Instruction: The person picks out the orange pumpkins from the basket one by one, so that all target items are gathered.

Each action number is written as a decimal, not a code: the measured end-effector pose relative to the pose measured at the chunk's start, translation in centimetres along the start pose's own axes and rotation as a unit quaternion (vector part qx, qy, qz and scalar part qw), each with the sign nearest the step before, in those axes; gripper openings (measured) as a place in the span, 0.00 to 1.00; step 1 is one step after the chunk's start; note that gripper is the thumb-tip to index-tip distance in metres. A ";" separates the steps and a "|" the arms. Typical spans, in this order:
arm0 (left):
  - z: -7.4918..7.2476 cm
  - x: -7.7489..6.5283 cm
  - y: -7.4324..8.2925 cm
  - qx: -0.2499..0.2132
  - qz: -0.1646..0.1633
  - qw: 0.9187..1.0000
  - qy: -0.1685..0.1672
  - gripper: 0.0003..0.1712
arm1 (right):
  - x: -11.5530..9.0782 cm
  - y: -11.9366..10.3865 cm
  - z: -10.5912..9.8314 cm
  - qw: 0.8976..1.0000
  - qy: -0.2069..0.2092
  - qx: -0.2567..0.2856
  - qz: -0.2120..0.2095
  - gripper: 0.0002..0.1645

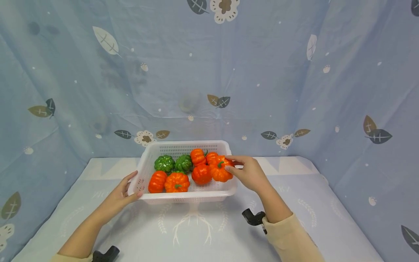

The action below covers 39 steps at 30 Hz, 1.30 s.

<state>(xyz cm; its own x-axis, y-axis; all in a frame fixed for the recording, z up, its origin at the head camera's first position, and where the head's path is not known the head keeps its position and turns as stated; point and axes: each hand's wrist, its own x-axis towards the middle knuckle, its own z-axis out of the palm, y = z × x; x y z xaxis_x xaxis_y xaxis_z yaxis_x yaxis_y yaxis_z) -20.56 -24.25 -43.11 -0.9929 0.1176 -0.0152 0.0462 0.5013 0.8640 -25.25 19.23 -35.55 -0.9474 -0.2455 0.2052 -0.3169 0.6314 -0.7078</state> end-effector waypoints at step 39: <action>-0.4 0.2 -0.7 -0.071 0.006 0.997 -0.017 0.53 | 4.5 13.4 -0.2 0.964 0.109 0.162 0.182 0.29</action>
<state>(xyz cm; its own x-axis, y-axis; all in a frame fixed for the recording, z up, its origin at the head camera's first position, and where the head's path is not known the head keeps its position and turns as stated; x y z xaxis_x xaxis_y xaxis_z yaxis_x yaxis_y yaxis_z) -20.82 -24.96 -43.55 -0.9879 0.1538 -0.0189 0.0405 0.3739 0.9266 -33.77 26.71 -44.01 -0.9911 0.1321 0.0155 0.0355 0.3751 -0.9263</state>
